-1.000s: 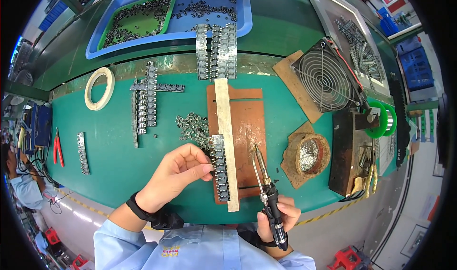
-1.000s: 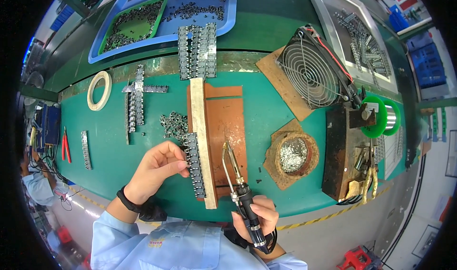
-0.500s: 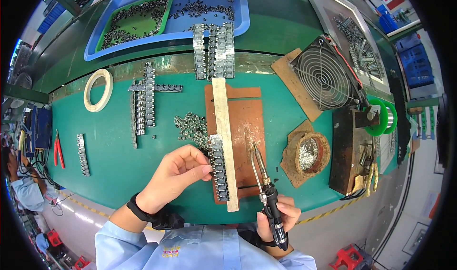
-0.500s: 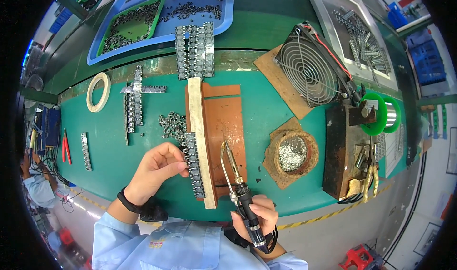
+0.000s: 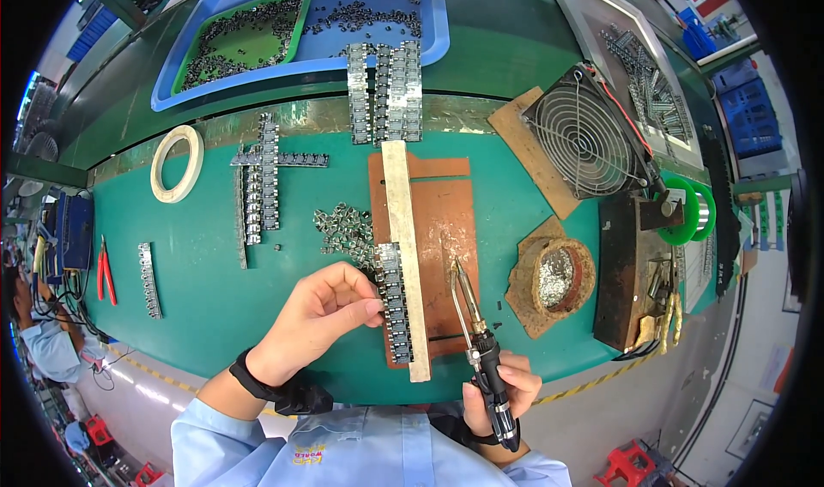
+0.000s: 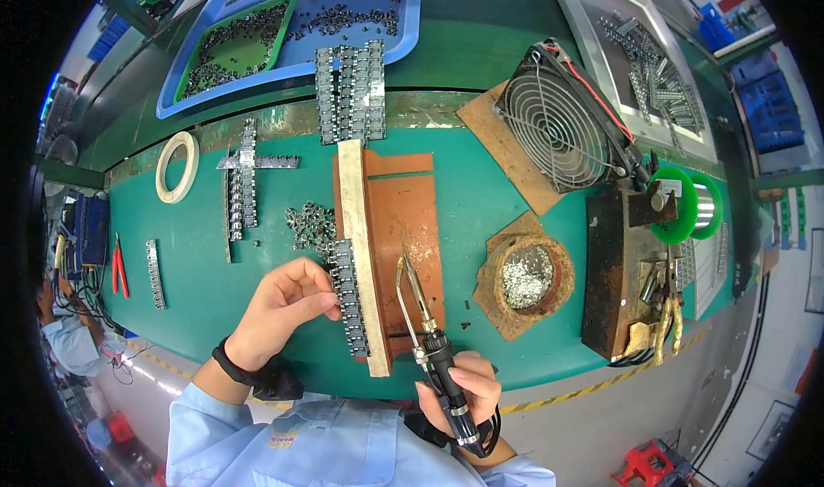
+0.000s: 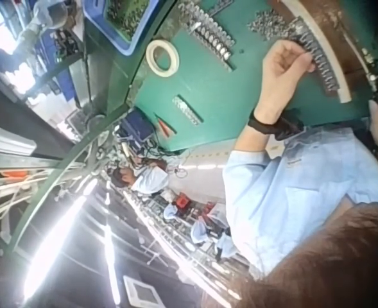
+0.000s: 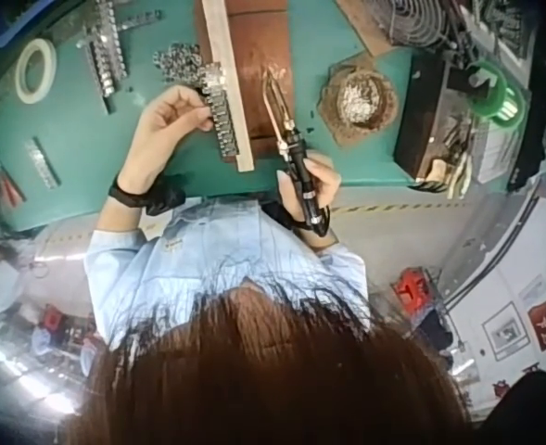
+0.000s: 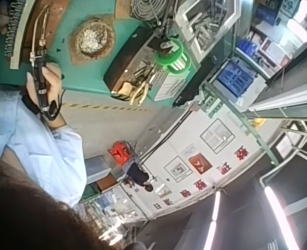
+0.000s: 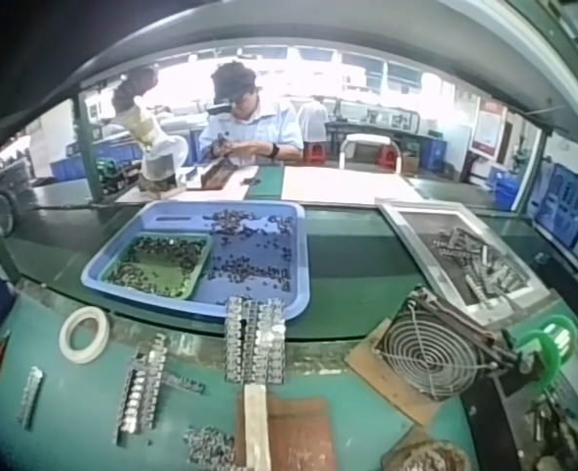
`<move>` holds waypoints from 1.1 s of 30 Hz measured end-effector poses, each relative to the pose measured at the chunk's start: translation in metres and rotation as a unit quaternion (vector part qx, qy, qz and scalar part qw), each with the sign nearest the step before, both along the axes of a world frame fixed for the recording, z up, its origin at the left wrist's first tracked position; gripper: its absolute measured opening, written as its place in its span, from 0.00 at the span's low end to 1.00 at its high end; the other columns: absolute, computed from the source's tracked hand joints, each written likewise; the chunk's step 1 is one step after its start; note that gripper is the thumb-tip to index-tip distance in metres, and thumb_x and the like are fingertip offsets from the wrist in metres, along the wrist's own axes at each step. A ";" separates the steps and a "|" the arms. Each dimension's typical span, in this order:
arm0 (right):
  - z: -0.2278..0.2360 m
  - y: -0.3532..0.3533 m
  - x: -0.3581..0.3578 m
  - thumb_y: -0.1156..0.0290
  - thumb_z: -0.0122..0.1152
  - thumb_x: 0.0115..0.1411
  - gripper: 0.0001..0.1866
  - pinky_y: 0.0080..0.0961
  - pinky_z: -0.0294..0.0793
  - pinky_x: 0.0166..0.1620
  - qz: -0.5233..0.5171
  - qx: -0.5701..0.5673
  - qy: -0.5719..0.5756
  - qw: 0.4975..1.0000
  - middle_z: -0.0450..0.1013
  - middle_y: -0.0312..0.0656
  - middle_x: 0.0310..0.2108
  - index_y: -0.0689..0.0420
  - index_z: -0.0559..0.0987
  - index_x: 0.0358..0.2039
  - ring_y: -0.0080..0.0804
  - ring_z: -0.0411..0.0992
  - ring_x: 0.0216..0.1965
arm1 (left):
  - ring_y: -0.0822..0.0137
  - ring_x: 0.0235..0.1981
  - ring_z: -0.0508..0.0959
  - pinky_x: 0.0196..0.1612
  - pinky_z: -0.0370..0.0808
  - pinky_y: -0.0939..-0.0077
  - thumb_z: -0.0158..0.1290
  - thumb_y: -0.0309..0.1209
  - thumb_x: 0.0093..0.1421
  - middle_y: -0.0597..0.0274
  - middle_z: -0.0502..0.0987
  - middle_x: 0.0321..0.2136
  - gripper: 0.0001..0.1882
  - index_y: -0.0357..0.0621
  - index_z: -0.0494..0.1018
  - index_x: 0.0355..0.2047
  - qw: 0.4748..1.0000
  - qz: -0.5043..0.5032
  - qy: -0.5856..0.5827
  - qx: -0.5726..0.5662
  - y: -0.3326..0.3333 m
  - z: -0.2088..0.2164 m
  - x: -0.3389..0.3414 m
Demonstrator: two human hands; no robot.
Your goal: The person solders small metal components onto a circuit board strip using a soldering iron. They pick up individual components by hand, position them on the strip, and apply the iron to each joint before moving the completed strip aside to start a new one.
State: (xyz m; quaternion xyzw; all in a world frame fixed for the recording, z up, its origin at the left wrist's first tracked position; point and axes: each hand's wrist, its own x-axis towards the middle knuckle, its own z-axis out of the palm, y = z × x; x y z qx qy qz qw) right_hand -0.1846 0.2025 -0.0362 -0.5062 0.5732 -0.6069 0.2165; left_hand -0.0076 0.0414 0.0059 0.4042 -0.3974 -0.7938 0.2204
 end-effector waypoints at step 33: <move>0.031 0.005 -0.011 0.69 0.69 0.41 0.25 0.28 0.61 0.32 0.094 0.033 0.029 0.995 0.66 0.43 0.29 0.57 0.64 0.36 0.32 0.63 0.28 | 0.74 0.32 0.74 0.40 0.70 0.81 0.50 0.23 0.55 0.65 0.73 0.28 0.03 0.38 0.68 0.30 0.999 0.006 0.045 0.024 0.001 -0.004 0.005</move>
